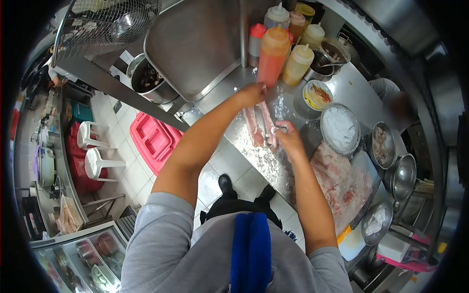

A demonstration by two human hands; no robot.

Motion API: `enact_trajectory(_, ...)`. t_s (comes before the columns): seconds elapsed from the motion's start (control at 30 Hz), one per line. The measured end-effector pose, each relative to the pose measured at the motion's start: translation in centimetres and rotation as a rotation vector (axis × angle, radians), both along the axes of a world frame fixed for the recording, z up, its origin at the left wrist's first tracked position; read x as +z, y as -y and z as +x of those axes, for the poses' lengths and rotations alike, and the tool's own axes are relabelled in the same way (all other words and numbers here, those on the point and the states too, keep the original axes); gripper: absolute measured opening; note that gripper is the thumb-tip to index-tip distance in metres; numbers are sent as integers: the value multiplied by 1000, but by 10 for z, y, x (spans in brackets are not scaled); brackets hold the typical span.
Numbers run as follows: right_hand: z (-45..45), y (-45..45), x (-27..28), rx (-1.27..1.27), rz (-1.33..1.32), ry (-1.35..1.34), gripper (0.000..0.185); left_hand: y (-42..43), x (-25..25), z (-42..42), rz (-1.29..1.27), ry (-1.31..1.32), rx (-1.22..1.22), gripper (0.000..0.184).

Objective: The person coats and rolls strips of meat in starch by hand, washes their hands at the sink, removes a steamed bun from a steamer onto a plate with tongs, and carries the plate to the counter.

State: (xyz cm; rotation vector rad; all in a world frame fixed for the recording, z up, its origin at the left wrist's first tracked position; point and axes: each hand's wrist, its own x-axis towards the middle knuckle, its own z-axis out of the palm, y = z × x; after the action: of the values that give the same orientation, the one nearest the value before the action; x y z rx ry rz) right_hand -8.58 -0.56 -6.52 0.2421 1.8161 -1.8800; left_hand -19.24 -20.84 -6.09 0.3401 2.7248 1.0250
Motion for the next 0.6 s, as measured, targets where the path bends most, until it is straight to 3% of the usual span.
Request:
enact_trajectory(0.23,34,6,10,63,-27,-124,31,18,39,15,121,-72,14,20)
enact_trajectory(0.33,51,14,21,60,-109,-18,31,29,26,26,90,-132,-9,17)
enact_trajectory(0.4,55,14,-2,72,-90,5,31,34,6,30,67,-161,-34,16)
enact_trajectory(0.47,57,11,-37,120,177,-138,33,35,-11,34,46,-188,-55,14)
enact_trajectory(0.53,63,16,-8,97,166,-62,35,33,-20,40,87,-260,-46,11)
enact_trajectory(0.6,64,18,-2,168,389,-123,35,29,-22,41,103,-279,-31,9)
